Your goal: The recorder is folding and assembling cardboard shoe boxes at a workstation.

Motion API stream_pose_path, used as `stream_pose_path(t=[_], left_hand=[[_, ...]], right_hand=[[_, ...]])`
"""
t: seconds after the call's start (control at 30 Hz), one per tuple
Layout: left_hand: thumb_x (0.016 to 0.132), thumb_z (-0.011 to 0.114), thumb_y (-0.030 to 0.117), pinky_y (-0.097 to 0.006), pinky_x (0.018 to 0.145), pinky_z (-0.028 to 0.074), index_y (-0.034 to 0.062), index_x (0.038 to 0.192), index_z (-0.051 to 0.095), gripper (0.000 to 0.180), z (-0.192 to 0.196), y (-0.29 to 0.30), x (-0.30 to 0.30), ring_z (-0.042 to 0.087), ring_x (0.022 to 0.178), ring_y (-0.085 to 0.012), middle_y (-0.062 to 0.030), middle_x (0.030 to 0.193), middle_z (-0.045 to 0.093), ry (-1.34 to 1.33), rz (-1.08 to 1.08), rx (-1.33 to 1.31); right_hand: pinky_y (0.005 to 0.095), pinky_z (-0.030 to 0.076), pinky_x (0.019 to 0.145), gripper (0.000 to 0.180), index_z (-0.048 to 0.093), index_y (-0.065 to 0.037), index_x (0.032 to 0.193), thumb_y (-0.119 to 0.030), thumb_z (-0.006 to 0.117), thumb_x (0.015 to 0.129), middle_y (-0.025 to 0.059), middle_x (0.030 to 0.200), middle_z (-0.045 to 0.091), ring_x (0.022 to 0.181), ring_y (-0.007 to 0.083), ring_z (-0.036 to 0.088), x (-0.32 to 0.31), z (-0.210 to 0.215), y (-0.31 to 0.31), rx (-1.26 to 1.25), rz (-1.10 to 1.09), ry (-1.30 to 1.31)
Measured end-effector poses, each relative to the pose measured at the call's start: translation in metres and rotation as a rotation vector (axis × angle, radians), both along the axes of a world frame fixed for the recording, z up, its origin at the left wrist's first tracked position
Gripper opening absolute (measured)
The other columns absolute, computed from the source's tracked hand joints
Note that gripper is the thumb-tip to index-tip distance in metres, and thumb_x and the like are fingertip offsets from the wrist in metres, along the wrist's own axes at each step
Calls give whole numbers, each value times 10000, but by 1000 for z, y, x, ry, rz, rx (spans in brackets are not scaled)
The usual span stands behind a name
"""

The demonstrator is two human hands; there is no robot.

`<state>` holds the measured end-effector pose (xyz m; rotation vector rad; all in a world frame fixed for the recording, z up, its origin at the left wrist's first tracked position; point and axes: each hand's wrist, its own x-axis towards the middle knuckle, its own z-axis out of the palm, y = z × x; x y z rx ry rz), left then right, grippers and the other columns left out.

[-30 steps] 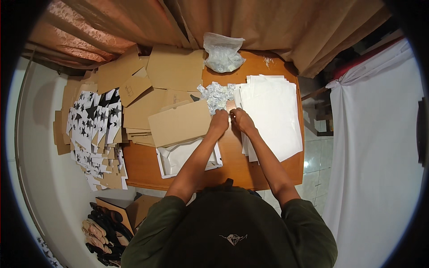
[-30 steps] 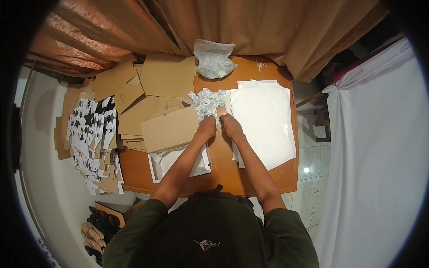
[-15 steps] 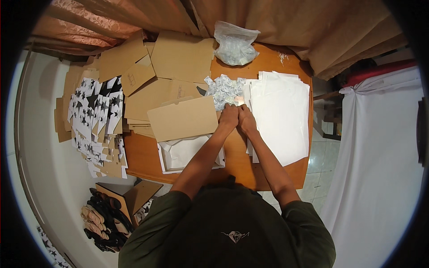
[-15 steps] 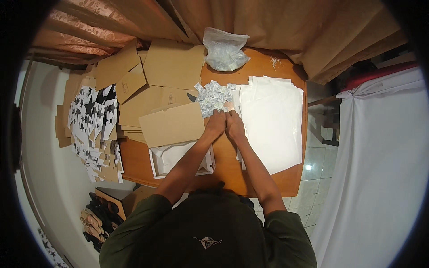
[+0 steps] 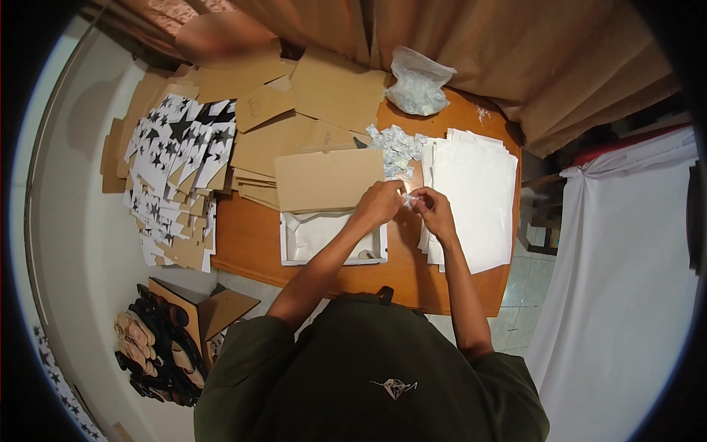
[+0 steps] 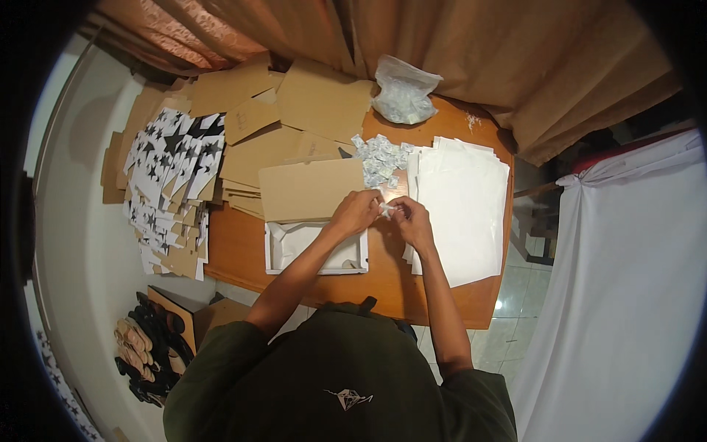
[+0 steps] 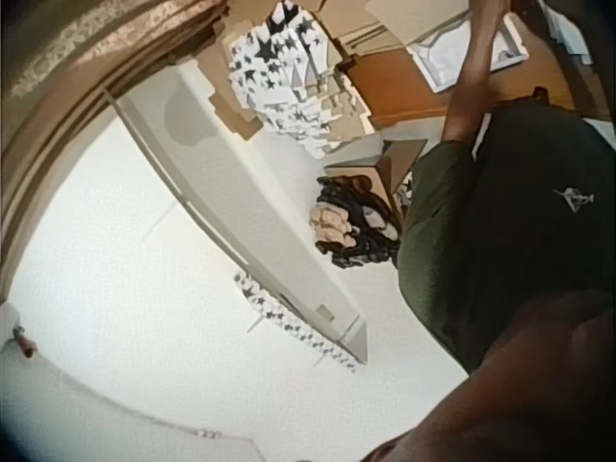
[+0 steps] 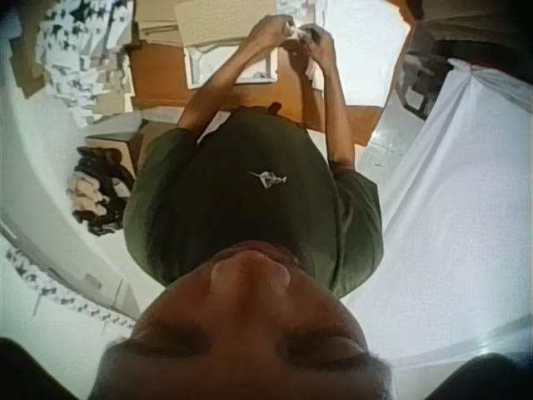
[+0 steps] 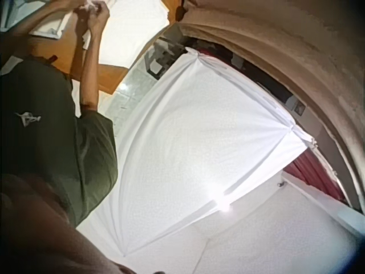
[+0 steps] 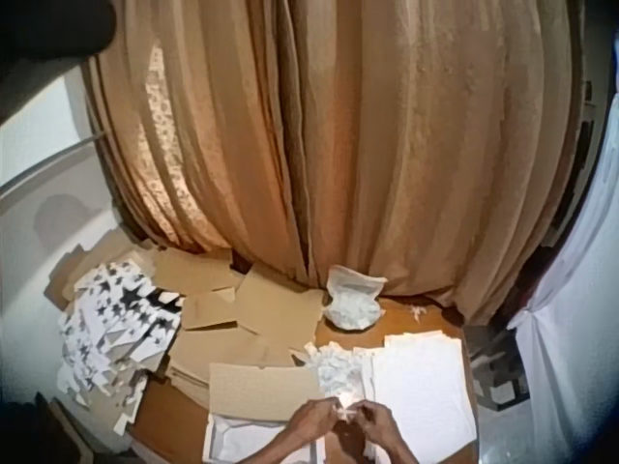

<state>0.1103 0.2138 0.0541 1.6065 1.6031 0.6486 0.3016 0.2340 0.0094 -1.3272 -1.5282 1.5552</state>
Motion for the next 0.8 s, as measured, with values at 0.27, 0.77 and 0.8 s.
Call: stream_pose_path(t=[0.27,0.77,0.8], left_hand=[[837,740,46,-392,695,556,0,974,698,150,-34,-98,-98,731,737,-283,-158,772,727,-199,173,-111],[919,725,125,-368,876,577,-8,1221,635,343,-30,-116,-164,730,987,-294,-194,1109,728,-222,158,-29],[918,717,109,-371,854,573,-7,1199,647,312,-14,-107,-163,733,968,-293,-194,1097,728,-203,174,-4]], right_hand=[[271,566,697,132,671,45,1063,-5,684,941,67,874,693,775,133,694,-91,-11,-67,-34,234,61],[421,557,922,310,652,23,1204,-47,677,903,228,1118,723,1058,350,710,-149,6,-79,248,356,-289],[410,569,888,293,658,18,1186,-50,692,903,215,1086,726,1022,330,717,-151,9,-71,306,326,-290]])
